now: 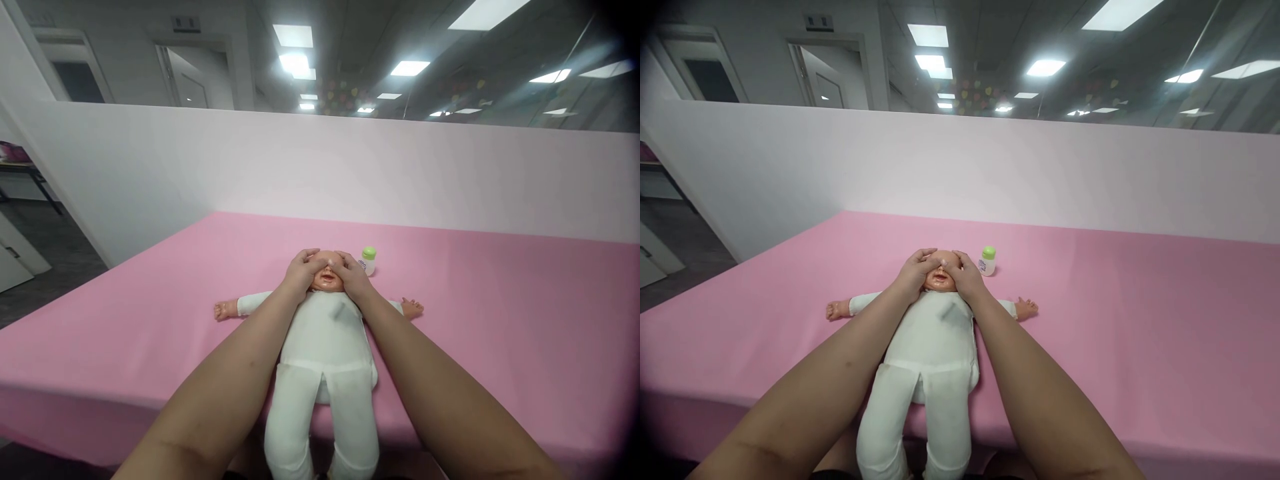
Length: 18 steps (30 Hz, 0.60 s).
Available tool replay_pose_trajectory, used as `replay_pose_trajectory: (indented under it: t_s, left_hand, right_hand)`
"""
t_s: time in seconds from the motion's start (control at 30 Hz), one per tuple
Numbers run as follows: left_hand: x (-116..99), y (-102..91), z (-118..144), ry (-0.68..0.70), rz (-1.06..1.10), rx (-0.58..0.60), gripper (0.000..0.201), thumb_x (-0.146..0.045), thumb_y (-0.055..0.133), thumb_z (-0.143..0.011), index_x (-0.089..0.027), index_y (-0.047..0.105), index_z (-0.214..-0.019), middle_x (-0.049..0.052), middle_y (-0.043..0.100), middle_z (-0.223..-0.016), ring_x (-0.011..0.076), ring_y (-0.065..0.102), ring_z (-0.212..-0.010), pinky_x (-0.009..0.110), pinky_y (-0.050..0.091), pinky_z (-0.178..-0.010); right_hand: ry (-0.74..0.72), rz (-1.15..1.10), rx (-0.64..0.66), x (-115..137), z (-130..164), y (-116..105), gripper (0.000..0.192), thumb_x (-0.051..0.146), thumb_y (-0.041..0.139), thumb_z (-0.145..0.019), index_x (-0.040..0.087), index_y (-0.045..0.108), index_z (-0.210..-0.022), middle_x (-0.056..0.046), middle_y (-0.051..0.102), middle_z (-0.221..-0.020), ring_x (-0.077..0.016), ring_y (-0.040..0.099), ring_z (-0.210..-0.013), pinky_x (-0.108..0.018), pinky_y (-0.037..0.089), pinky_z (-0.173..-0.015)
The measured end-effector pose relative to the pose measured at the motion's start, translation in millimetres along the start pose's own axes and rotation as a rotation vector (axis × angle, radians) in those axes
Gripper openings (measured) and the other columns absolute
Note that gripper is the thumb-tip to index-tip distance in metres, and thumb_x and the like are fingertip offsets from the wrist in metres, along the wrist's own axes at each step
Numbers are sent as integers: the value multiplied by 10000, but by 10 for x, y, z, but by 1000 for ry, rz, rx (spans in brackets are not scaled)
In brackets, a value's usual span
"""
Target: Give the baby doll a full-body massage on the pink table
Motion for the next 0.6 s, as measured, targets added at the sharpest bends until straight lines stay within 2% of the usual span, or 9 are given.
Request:
replay_pose_trajectory:
  t_s: [0.1, 0.27, 0.47, 0.6]
  left_hand:
    - [-8, 11, 3, -7, -15, 7, 589, -356, 872, -686, -214, 641, -1209, 130, 687, -1174, 259, 723, -907, 390, 594, -781]
    - [-17, 24, -22, 0, -18, -32, 478, -344, 795, -740, -208, 665, -1179, 102, 724, -1063, 232, 714, -897, 364, 578, -805]
    - [18, -22, -60, -2, -10, -60, 374, -343, 705, -799, -244, 708, -1160, 84, 734, -1086, 230, 705, -954, 359, 568, -838]
    - [13, -24, -42, -17, 8, -71, 369, -323, 683, -805, -246, 709, -1165, 83, 736, -1087, 232, 704, -960, 351, 571, -815]
  right_hand:
    - [42, 21, -27, -35, -10, 13, 571, 566, 747, -780, 296, 643, -1273, -28, 672, -1285, -288, 618, -1208, -466, 484, -1081]
    - [49, -109, -18, -67, -47, 49, 476, 562, 684, -839, 271, 665, -1215, -34, 696, -1244, -274, 633, -1186, -457, 498, -1064]
    - [69, -312, 19, -123, -66, 43, 456, 456, 676, -844, 283, 664, -1267, -31, 673, -1323, -264, 625, -1213, -456, 510, -1059]
    - [74, -349, 57, -130, -70, 44, 445, 435, 681, -828, 290, 681, -1248, -31, 698, -1274, -280, 610, -1232, -484, 508, -1058]
Point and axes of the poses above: each hand's wrist, its own z-axis away from the middle knuckle, its own y-axis out of the palm, x = y × z, the point moved 5 cm from there along -z, towards the middle knuckle
